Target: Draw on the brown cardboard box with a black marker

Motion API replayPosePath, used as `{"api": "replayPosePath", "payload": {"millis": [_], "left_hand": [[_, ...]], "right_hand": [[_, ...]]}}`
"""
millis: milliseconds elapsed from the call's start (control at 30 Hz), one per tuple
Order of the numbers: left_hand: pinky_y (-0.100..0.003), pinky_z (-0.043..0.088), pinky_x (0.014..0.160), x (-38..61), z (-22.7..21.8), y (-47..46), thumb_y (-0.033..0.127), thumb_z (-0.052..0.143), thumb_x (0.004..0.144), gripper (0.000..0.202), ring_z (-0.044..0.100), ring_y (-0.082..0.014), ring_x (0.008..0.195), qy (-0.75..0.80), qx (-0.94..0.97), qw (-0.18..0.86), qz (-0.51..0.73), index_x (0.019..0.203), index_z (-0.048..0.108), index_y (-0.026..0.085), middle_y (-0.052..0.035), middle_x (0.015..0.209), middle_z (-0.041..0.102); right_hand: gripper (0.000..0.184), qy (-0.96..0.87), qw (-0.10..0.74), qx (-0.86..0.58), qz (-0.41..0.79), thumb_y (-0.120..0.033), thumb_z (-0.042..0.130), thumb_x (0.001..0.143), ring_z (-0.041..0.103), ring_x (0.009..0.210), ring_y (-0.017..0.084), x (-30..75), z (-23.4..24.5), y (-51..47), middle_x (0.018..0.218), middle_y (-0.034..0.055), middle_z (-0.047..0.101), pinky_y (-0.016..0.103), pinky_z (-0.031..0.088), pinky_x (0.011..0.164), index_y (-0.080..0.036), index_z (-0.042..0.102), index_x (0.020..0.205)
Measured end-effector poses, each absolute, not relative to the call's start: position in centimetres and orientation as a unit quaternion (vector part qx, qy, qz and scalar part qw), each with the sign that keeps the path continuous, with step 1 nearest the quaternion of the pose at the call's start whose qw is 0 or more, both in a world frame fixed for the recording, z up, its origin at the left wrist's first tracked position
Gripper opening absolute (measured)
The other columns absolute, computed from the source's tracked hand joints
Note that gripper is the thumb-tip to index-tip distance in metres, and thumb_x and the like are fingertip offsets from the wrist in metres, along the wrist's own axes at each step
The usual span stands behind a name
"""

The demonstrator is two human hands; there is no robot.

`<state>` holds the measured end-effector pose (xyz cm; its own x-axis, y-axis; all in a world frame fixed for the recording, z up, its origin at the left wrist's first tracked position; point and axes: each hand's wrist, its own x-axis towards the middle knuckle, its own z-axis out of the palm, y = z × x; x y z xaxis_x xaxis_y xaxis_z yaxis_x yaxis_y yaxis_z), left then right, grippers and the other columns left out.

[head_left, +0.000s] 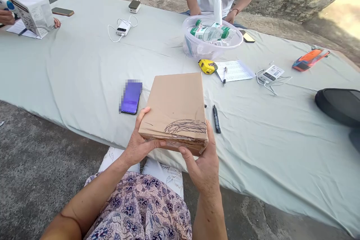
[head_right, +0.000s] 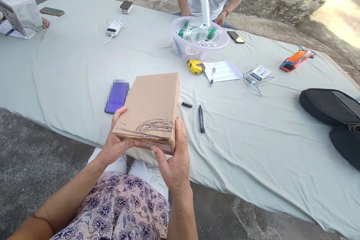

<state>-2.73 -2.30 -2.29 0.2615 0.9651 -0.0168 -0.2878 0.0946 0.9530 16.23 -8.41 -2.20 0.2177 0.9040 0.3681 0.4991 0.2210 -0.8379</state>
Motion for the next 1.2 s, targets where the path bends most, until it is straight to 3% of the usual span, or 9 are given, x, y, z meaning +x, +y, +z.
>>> {"api": "replayPosePath", "payload": {"millis": [100, 233, 367, 600, 800, 967, 1067, 1133, 1200], "left_hand": [[-0.045, 0.048, 0.114, -2.9, -2.3, -1.6, 0.039, 0.096, 0.068, 0.107, 0.058, -0.0323, 0.134, 0.359, 0.458, 0.650, 0.488, 0.153, 0.031, 0.034, -0.0071, 0.141, 0.060], [-0.039, 0.051, 0.110, -3.3, -2.2, -1.0, 0.038, 0.095, 0.069, 0.103, 0.058, -0.0291, 0.133, 0.346, 0.431, 0.662, 0.506, 0.151, 0.033, 0.035, -0.0062, 0.142, 0.060], [-0.034, 0.052, 0.106, -3.3, -1.8, -0.8, 0.036, 0.096, 0.069, 0.099, 0.060, -0.0267, 0.130, 0.351, 0.404, 0.666, 0.520, 0.148, 0.037, 0.035, -0.0047, 0.141, 0.063], [-0.037, 0.051, 0.107, -2.7, -1.9, -1.6, 0.036, 0.098, 0.065, 0.104, 0.059, -0.0291, 0.131, 0.351, 0.381, 0.690, 0.505, 0.149, 0.036, 0.035, -0.0049, 0.139, 0.064], [-0.037, 0.049, 0.108, -2.9, -2.1, -1.6, 0.035, 0.097, 0.066, 0.104, 0.058, -0.0281, 0.132, 0.346, 0.376, 0.696, 0.504, 0.150, 0.036, 0.035, -0.0046, 0.140, 0.063], [-0.036, 0.050, 0.107, -2.8, -1.9, -1.2, 0.034, 0.097, 0.066, 0.102, 0.058, -0.0277, 0.131, 0.344, 0.383, 0.695, 0.502, 0.149, 0.037, 0.034, -0.0045, 0.137, 0.064], [-0.037, 0.050, 0.108, -2.4, -1.4, -0.8, 0.036, 0.097, 0.065, 0.101, 0.058, -0.0280, 0.131, 0.340, 0.380, 0.696, 0.506, 0.147, 0.038, 0.033, -0.0046, 0.136, 0.064], [-0.038, 0.051, 0.105, -2.1, -0.9, -0.4, 0.038, 0.097, 0.064, 0.100, 0.058, -0.0290, 0.130, 0.341, 0.382, 0.695, 0.504, 0.146, 0.040, 0.032, -0.0050, 0.136, 0.065], [-0.037, 0.053, 0.103, -1.8, -0.5, -0.2, 0.039, 0.097, 0.064, 0.100, 0.059, -0.0292, 0.129, 0.344, 0.389, 0.695, 0.498, 0.146, 0.040, 0.033, -0.0050, 0.135, 0.065]], "right_hand": [[0.071, -0.610, 0.529, -0.553, 0.207, -0.047, 0.065, 0.099, 0.043, 0.153, 0.034, 17.1, -1.7, -8.5, 0.166, 0.0111, 0.044, 0.061, 0.040, 0.122, -0.033, 0.037, 0.163], [0.041, -0.495, 0.570, -0.646, 0.116, -0.044, 0.052, 0.103, 0.064, 0.131, 0.028, 20.8, -1.7, -6.4, 0.139, 0.0105, 0.068, 0.049, 0.055, 0.107, -0.026, 0.065, 0.138], [0.046, -0.399, 0.374, -0.833, 0.084, -0.035, 0.050, 0.094, 0.065, 0.117, 0.026, 26.7, -2.5, -1.6, 0.136, 0.0141, 0.066, 0.045, 0.051, 0.103, -0.020, 0.065, 0.135], [0.060, -0.372, 0.291, -0.873, 0.123, -0.028, 0.059, 0.081, 0.059, 0.110, 0.032, 29.6, -4.8, 2.5, 0.110, 0.0146, 0.067, 0.050, 0.043, 0.102, -0.020, 0.066, 0.139], [0.040, -0.332, 0.433, -0.817, 0.190, -0.035, 0.054, 0.080, 0.056, 0.074, 0.022, 29.2, -5.5, 1.4, 0.076, 0.0038, 0.057, 0.039, 0.047, 0.077, -0.016, 0.077, 0.108], [0.043, -0.316, 0.617, -0.677, 0.247, -0.049, 0.057, 0.074, 0.053, 0.066, 0.015, 28.5, -1.4, -1.6, 0.082, 0.0006, 0.057, 0.031, 0.046, 0.064, -0.024, 0.069, 0.107], [0.038, -0.384, 0.748, -0.461, 0.285, -0.033, 0.073, 0.071, 0.055, 0.070, 0.016, 26.1, 2.4, -4.3, 0.089, 0.0017, 0.061, 0.032, 0.047, 0.065, -0.031, 0.073, 0.109], [0.046, -0.453, 0.733, -0.443, 0.250, -0.019, 0.078, 0.076, 0.056, 0.071, 0.014, 23.6, 4.6, -6.1, 0.090, -0.0012, 0.061, 0.030, 0.050, 0.067, -0.039, 0.074, 0.117], [0.038, -0.522, 0.733, -0.391, 0.191, -0.026, 0.079, 0.086, 0.057, 0.067, 0.013, 20.6, 5.9, -7.3, 0.086, -0.0027, 0.061, 0.029, 0.052, 0.064, -0.040, 0.073, 0.121]]}}
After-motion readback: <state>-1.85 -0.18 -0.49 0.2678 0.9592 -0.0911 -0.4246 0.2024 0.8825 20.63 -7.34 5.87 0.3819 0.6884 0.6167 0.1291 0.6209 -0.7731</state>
